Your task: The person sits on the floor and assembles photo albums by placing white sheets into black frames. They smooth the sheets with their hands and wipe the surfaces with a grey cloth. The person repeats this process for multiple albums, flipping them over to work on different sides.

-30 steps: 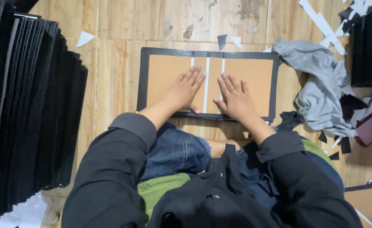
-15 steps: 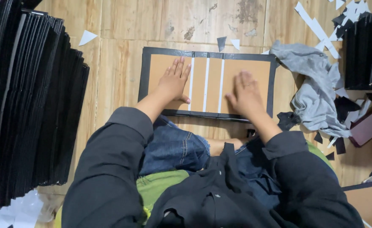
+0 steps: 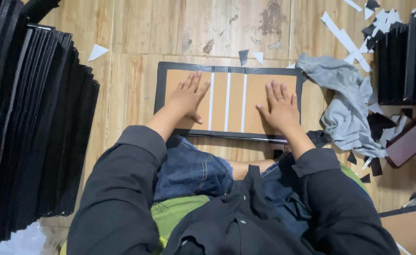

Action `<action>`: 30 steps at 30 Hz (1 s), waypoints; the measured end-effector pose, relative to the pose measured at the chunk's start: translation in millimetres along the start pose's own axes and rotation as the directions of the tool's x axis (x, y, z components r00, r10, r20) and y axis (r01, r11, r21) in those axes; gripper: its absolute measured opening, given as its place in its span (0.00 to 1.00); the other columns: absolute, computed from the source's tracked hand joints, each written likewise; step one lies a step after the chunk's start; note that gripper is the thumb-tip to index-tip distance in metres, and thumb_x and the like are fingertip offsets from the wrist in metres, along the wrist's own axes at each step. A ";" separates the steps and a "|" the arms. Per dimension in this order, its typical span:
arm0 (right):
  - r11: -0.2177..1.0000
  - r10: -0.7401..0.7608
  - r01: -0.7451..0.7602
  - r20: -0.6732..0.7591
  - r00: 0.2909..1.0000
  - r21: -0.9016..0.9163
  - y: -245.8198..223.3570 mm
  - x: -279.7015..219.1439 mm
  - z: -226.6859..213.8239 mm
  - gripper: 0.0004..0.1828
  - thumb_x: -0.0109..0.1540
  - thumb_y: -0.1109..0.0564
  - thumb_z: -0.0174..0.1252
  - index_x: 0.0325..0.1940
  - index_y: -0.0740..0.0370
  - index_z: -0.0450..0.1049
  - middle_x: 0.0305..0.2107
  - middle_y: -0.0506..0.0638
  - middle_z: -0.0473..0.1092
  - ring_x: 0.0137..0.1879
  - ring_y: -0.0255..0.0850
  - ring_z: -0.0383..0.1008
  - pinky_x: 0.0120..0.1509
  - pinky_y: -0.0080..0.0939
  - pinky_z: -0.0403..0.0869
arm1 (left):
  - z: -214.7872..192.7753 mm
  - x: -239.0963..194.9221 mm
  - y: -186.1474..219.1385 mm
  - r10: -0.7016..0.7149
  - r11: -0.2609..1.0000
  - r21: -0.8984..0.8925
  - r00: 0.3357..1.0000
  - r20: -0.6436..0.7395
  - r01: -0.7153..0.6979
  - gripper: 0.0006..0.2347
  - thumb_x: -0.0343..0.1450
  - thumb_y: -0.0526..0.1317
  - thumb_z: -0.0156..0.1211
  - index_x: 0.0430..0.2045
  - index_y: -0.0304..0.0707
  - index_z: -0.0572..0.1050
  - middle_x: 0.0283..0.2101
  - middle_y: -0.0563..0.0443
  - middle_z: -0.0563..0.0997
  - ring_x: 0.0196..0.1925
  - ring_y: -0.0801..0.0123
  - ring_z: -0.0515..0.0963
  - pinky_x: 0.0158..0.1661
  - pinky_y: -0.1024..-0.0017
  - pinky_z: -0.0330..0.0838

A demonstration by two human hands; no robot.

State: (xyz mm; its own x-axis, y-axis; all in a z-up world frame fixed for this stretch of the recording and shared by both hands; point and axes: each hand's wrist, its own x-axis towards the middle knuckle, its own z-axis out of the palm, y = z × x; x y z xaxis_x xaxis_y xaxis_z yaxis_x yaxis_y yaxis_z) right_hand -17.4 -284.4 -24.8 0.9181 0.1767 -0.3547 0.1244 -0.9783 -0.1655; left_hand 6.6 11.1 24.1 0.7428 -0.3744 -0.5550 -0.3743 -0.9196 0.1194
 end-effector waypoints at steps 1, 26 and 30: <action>0.999 0.032 -0.032 -0.023 0.999 0.019 4.6 2.7 2.5 0.40 0.62 0.31 0.35 0.73 0.50 0.41 0.70 0.49 0.36 0.74 0.48 0.33 0.72 0.62 0.39 | 1.0 -0.5 -4.2 -0.045 0.999 -0.003 0.999 -0.001 0.045 0.54 0.50 0.56 0.73 0.67 0.49 0.40 0.70 0.39 0.34 0.71 0.51 0.36 0.66 0.53 0.41; 0.999 0.044 -0.046 -0.101 0.994 -0.024 -5.7 1.3 13.4 0.41 0.63 0.34 0.35 0.72 0.60 0.43 0.69 0.57 0.40 0.74 0.50 0.36 0.71 0.62 0.44 | 24.0 9.6 -31.7 -0.113 0.993 0.028 0.991 -0.076 0.115 0.49 0.57 0.66 0.58 0.66 0.44 0.39 0.70 0.46 0.38 0.72 0.56 0.38 0.64 0.51 0.44; 0.956 -0.286 0.293 -0.254 0.924 -0.010 -42.6 -8.0 20.8 0.37 0.62 0.41 0.46 0.69 0.64 0.51 0.66 0.63 0.49 0.72 0.56 0.44 0.69 0.60 0.50 | 23.5 12.9 -4.0 0.031 0.999 0.020 0.977 -0.211 -0.027 0.36 0.68 0.61 0.44 0.65 0.37 0.47 0.69 0.41 0.44 0.71 0.55 0.43 0.64 0.52 0.45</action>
State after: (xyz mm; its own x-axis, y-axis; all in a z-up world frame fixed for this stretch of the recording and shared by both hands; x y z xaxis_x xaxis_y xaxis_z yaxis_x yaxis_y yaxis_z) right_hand -37.9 -241.9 -34.0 0.9083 0.4156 -0.0467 0.3917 -0.8845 -0.2533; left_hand 4.6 12.7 -2.8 0.8312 -0.4191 -0.3653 -0.4053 -0.9066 0.1180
